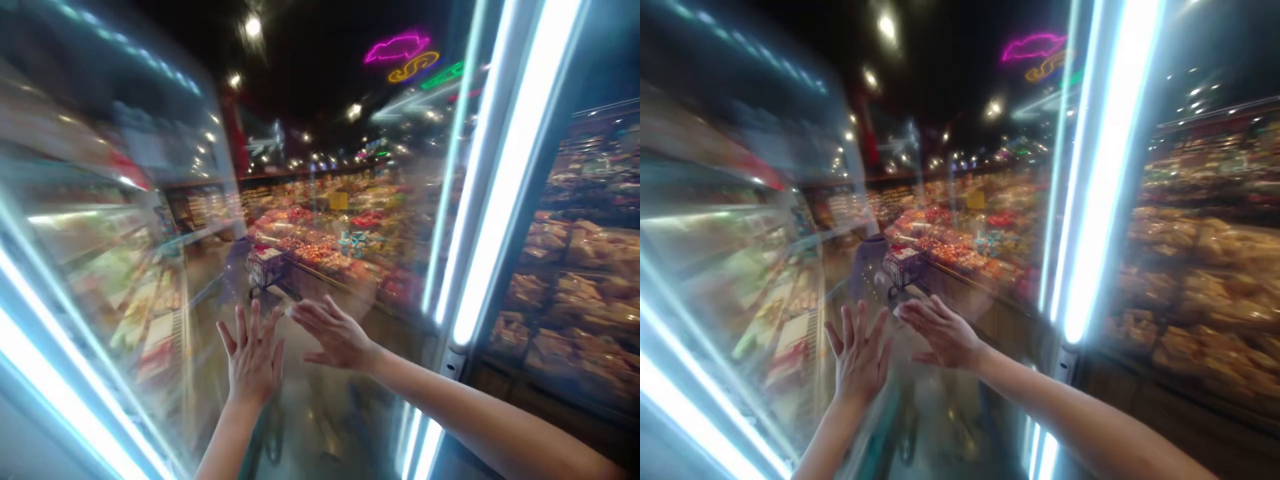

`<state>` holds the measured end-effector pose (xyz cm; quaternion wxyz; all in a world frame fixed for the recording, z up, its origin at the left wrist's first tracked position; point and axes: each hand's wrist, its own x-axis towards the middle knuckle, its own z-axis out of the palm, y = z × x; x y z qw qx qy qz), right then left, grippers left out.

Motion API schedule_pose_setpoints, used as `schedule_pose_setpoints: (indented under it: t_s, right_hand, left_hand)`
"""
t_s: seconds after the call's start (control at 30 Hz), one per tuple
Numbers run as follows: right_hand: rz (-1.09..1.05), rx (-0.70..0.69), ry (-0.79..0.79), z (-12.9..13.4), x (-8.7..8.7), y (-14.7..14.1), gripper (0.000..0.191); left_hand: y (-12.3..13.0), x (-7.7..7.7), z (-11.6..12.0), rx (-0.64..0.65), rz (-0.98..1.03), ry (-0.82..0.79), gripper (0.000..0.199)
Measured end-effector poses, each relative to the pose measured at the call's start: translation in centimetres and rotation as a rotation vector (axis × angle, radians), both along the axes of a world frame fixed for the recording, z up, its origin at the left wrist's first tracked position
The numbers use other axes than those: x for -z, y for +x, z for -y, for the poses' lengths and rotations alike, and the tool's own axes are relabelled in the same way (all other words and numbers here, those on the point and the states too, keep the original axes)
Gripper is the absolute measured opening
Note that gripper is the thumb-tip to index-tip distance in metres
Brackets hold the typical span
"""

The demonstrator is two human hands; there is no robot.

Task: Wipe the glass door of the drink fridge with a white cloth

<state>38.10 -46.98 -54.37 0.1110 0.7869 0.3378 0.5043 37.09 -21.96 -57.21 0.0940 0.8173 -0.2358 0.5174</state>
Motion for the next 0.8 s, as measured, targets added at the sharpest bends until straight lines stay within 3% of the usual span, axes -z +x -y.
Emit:
schedule_pose_setpoints:
  t_s: [0.07,0.23,0.3,0.37,0.43,0.5,0.57,0.63,0.7,0.8]
  right_hand:
    - [0.003,-0.026,-0.08,-0.5,-0.5,0.0,0.081]
    - [0.181,0.152,0.296,-0.8,-4.6,0.1,0.089]
    - [0.156,0.09,0.166,-2.0,-4.1,0.2,0.09]
    - [0.081,-0.033,-0.103,-3.6,-3.0,0.5,0.086]
    - [0.042,-0.103,-0.242,-5.0,-3.2,0.8,0.085]
    - [0.053,-0.098,-0.159,-6.3,-5.3,1.1,0.088]
    - [0.081,-0.057,0.037,-7.7,-8.1,1.3,0.095]
    - [0.084,-0.033,0.124,-9.3,-9.3,1.4,0.1]
    - [0.049,-0.061,-0.009,-11.1,-8.3,1.5,0.1]
    - [-0.003,-0.13,-0.356,-13.1,-6.4,1.8,0.097]
  left_hand:
    - [0.3,-0.3,-0.9,-0.006,0.025,0.037,0.073]
    - [0.7,-1.4,-3.4,-0.027,0.087,0.081,0.078]
    - [0.9,-1.7,-4.6,-0.035,0.089,0.091,0.078]
    - [1.2,-1.9,-5.9,-0.044,0.072,0.105,0.077]
    - [1.4,-2.0,-7.4,-0.058,0.06,0.104,0.077]
    - [1.6,-2.3,-8.9,-0.073,0.069,0.081,0.077]
    - [1.9,-2.6,-10.4,-0.082,0.091,0.05,0.078]
    - [2.2,-2.9,-11.7,-0.086,0.103,0.02,0.078]
    - [2.5,-3.1,-13.0,-0.093,0.099,-0.005,0.077]
    - [2.6,-2.9,-14.8,-0.122,0.081,-0.02,0.076]
